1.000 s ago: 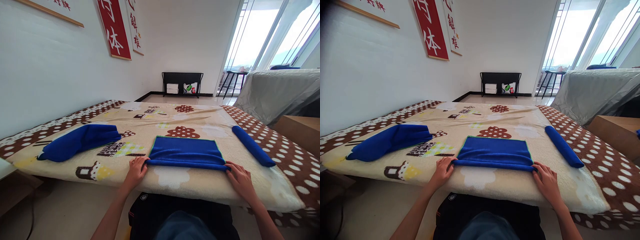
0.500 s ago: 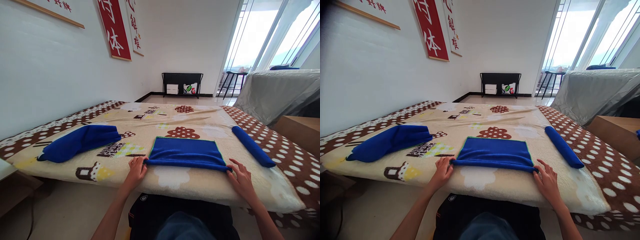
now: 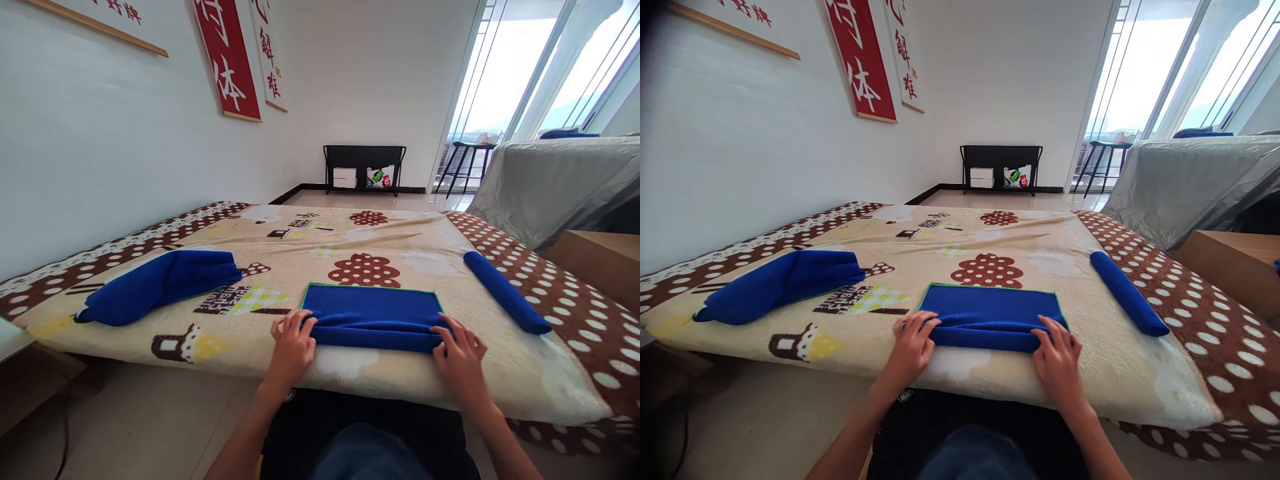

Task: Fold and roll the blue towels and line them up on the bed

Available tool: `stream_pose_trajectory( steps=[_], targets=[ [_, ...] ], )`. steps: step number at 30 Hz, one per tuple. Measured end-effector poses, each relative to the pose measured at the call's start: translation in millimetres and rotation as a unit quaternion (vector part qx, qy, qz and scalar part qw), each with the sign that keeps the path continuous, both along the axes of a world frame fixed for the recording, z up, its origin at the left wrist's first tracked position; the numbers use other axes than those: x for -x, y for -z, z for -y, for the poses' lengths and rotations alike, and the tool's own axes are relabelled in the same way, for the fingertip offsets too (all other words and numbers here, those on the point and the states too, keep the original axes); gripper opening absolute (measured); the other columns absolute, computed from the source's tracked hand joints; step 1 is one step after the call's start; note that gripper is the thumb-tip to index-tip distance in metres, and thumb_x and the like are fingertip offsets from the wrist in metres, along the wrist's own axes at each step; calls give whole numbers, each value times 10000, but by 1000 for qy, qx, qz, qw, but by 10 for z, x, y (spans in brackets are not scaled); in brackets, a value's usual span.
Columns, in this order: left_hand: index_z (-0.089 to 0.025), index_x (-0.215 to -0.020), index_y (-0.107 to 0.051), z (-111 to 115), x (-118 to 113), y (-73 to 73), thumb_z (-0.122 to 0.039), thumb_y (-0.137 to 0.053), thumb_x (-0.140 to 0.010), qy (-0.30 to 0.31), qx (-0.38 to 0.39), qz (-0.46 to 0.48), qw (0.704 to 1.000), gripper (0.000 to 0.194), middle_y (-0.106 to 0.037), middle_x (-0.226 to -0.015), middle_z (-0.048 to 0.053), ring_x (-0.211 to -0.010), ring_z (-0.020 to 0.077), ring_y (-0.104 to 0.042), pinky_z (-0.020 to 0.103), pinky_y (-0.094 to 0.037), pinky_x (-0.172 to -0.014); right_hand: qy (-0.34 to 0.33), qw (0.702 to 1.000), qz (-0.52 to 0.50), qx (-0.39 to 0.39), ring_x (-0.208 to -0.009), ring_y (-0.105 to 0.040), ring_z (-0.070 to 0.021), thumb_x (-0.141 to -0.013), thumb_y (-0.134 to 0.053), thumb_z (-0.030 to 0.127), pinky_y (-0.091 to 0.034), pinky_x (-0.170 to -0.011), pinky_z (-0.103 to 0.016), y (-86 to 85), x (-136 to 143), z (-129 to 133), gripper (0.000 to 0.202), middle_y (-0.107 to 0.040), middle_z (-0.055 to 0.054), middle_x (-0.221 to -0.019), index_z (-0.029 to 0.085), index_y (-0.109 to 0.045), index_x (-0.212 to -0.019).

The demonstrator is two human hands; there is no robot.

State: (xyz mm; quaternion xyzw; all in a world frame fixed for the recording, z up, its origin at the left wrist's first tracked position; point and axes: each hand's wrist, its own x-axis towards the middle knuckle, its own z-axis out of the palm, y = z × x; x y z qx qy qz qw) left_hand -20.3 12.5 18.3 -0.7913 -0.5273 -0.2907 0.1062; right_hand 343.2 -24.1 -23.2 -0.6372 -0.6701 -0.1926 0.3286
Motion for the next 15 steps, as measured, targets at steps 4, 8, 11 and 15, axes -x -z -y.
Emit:
stream_pose_trajectory(
  steps=[4,8,11,15],
  targets=[
    [-275,-1379,-498,19,-511,14,-21,-371,-856,208,50,-7,977,595,-591,-1340,83,-1248,246,-535,467,-412,-1045,-193,980,10,36,-1185,-573,-213,-913,-405,128,-381,-1006,-414,-88,578,-92,400,-623,-25,-1300,286,-616,-1214],
    [-268,-1405,-490,-42,-642,83,-165,-382,-979,254,80,-2,964,452,-613,-1343,70,-1227,222,-568,428,-455,-1050,-231,970,13,74,-1154,-599,-194,-982,-395,211,-411,-1010,-386,-108,753,-161,384,-647,-24,-1276,277,-558,-1322],
    [-239,-1385,-517,-99,-374,135,-270,-394,-1015,189,79,-24,979,391,-596,-1383,69,-1276,233,-541,454,-408,-1082,-169,983,22,68,-1212,-577,-222,-994,-426,337,-400,-1033,-408,-43,495,-135,383,-626,-48,-1319,253,-547,-1347],
    [-226,-1361,-543,-117,119,183,-306,-395,-1017,86,56,-39,994,382,-581,-1406,76,-1321,251,-506,485,-325,-1117,-74,995,32,55,-1259,-553,-244,-990,-420,446,-355,-1087,-450,94,-17,-40,441,-605,-66,-1351,229,-550,-1351]
  ],
)
